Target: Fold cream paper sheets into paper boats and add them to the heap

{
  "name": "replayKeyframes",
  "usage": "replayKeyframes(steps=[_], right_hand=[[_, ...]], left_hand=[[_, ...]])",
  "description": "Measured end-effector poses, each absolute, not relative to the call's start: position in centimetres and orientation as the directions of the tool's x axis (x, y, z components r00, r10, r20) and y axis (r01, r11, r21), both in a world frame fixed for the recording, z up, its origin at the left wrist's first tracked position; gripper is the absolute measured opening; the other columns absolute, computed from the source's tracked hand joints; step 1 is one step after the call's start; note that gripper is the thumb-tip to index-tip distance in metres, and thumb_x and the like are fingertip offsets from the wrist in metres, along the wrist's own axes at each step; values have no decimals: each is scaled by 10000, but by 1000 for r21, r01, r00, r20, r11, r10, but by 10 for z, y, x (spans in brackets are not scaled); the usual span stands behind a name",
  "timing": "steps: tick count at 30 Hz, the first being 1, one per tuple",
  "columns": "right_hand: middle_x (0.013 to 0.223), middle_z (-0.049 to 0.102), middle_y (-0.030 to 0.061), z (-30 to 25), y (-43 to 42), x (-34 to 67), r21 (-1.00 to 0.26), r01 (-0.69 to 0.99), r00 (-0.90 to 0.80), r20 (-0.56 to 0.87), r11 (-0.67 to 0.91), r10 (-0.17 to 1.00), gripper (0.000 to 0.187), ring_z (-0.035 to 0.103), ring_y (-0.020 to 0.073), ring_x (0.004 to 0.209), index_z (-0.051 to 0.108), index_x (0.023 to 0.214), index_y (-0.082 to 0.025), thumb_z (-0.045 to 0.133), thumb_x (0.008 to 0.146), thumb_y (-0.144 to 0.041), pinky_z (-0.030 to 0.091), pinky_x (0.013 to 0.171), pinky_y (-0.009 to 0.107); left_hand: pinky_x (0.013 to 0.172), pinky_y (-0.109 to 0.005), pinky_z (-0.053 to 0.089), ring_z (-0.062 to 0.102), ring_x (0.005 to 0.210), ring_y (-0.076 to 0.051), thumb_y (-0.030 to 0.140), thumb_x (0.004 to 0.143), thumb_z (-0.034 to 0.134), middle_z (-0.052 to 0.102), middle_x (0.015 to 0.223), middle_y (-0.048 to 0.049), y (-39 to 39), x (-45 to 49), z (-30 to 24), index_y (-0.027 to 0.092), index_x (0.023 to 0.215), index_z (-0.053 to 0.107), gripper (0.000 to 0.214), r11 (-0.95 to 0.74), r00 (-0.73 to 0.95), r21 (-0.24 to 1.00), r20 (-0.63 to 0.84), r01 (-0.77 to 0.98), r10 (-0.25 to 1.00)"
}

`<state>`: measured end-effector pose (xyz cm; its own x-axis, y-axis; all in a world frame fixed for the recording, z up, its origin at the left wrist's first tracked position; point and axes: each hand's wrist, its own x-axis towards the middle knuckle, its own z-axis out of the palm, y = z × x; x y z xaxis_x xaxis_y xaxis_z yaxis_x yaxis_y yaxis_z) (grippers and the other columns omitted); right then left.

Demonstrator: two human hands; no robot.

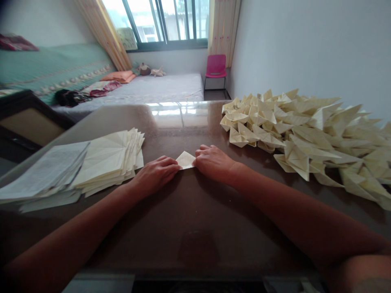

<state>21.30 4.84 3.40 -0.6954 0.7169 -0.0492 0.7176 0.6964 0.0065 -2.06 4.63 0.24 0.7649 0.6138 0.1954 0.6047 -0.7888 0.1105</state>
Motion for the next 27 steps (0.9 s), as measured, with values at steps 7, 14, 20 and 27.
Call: replayKeyframes(steps=[7,14,20,27], right_hand=[[831,719,16,24,78,232,-370,746,-622,-90,554,778,245,616,135,720,714,940,-187,496,895,-289,386,644,207],[876,710,27,14,79,226,-298,829,-515,-80,473,853,189,627,145,772,655,924,-197,505,887,-305,372,647,209],[898,707,40,16,72,219,-161,877,-471,-106,452,876,183,640,172,816,606,954,-215,470,912,-330,349,640,234],[907,706,53,23,69,217,-106,900,-434,-122,423,892,228,636,187,809,606,969,-215,487,906,-399,325,602,246]], left_hand=[[728,-256,485,635,814,-160,334,934,448,708,940,-25,58,-22,-2,216,994,686,272,-580,548,401,203,710,811],[741,-277,491,642,760,-161,352,914,459,702,1050,-27,58,-16,-3,236,1136,643,310,-489,466,385,159,782,870],[776,-295,485,628,831,-178,358,935,420,669,1023,-38,60,-17,-5,257,1178,618,329,-549,524,286,165,785,836],[797,-315,471,559,955,-205,328,949,423,570,1059,-55,54,-13,-2,311,1296,530,363,-602,577,69,214,796,788]])
